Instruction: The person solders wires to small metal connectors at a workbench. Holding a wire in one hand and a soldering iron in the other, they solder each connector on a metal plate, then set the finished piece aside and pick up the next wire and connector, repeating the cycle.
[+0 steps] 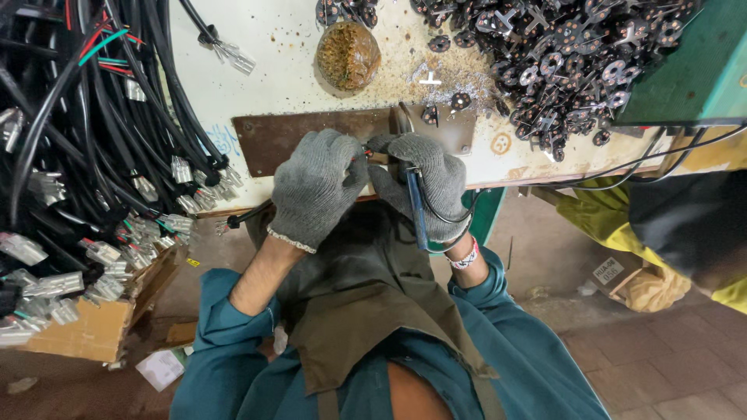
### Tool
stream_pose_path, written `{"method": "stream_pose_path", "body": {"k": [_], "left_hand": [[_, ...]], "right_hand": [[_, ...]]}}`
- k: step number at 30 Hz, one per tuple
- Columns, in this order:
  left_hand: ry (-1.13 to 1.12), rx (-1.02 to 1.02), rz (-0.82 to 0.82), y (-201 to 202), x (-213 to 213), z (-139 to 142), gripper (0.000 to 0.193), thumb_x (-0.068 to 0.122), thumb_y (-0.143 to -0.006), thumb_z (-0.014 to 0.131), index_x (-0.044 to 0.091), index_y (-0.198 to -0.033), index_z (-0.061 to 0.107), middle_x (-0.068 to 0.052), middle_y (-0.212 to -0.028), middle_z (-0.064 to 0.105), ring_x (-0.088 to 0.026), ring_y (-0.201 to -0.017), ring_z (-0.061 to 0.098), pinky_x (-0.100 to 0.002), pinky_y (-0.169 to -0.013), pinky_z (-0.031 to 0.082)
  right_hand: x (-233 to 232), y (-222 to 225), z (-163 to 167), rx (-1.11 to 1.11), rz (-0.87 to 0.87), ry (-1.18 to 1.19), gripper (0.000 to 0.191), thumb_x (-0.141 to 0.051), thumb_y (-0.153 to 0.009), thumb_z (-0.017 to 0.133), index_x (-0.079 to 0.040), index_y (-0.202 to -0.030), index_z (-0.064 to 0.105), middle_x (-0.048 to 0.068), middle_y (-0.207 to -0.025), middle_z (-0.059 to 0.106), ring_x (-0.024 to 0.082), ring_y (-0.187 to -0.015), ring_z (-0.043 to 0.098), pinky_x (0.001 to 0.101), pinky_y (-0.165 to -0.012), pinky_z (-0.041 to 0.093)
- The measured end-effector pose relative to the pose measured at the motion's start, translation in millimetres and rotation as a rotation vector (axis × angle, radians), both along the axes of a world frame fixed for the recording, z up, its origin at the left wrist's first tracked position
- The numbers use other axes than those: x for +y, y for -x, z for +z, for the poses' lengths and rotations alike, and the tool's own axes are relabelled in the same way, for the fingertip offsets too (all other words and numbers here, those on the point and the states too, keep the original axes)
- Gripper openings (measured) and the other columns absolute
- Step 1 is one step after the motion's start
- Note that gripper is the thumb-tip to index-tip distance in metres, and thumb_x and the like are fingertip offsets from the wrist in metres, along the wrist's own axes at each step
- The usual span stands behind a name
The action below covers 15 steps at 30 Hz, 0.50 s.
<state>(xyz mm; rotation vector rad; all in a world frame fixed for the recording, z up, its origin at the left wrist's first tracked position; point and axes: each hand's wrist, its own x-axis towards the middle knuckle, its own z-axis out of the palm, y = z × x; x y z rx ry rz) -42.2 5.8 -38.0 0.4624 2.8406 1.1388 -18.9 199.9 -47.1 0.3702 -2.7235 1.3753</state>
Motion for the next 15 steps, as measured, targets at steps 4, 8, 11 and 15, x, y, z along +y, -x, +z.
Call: {"method": "stream_pose_path", "body": {"k": [4, 8, 11, 15], "left_hand": [[0.019, -0.008, 0.016, 0, 2, 1, 0.014, 0.009, -0.083, 0.075, 0.013, -0.091, 0.064, -0.006, -0.088, 0.062, -0.028, -0.084, 0.063, -0.042, -0.065, 0.053], [-0.021, 0.055, 0.028, 0, 4, 1, 0.014, 0.009, -0.087, 0.074, 0.012, -0.092, 0.062, -0.006, -0.09, 0.061, -0.028, -0.083, 0.062, -0.041, -0.066, 0.053], [-0.021, 0.05, 0.032, -1, 4, 1, 0.014, 0.009, -0.088, 0.074, 0.012, -0.092, 0.061, -0.006, -0.089, 0.06, -0.028, -0.082, 0.062, -0.04, -0.065, 0.052], [0.034, 0.025, 0.02, -2, 4, 1, 0.015, 0.013, -0.088, 0.075, 0.013, -0.088, 0.06, -0.007, -0.086, 0.058, -0.028, -0.081, 0.061, -0.041, -0.062, 0.051]], "right_hand": [[10, -12, -6, -0.089, -0.077, 0.168, 0.038, -0.011, -0.085, 0.086, -0.013, -0.112, 0.059, 0.006, -0.105, 0.073, 0.026, -0.085, 0.073, 0.0359, -0.076, 0.058], [18, -27, -14, 0.058, 0.007, -0.048, 0.03, -0.009, -0.084, 0.084, -0.013, -0.106, 0.063, 0.006, -0.094, 0.071, 0.028, -0.079, 0.072, 0.0377, -0.072, 0.057], [18, -33, -20, 0.093, 0.003, -0.06, 0.024, -0.008, -0.084, 0.082, -0.013, -0.101, 0.066, 0.007, -0.086, 0.07, 0.029, -0.075, 0.07, 0.039, -0.069, 0.056], [18, -33, -22, 0.073, 0.001, -0.106, 0.016, -0.007, -0.083, 0.08, -0.013, -0.095, 0.07, 0.007, -0.075, 0.068, 0.031, -0.069, 0.069, 0.0407, -0.064, 0.055]]}}
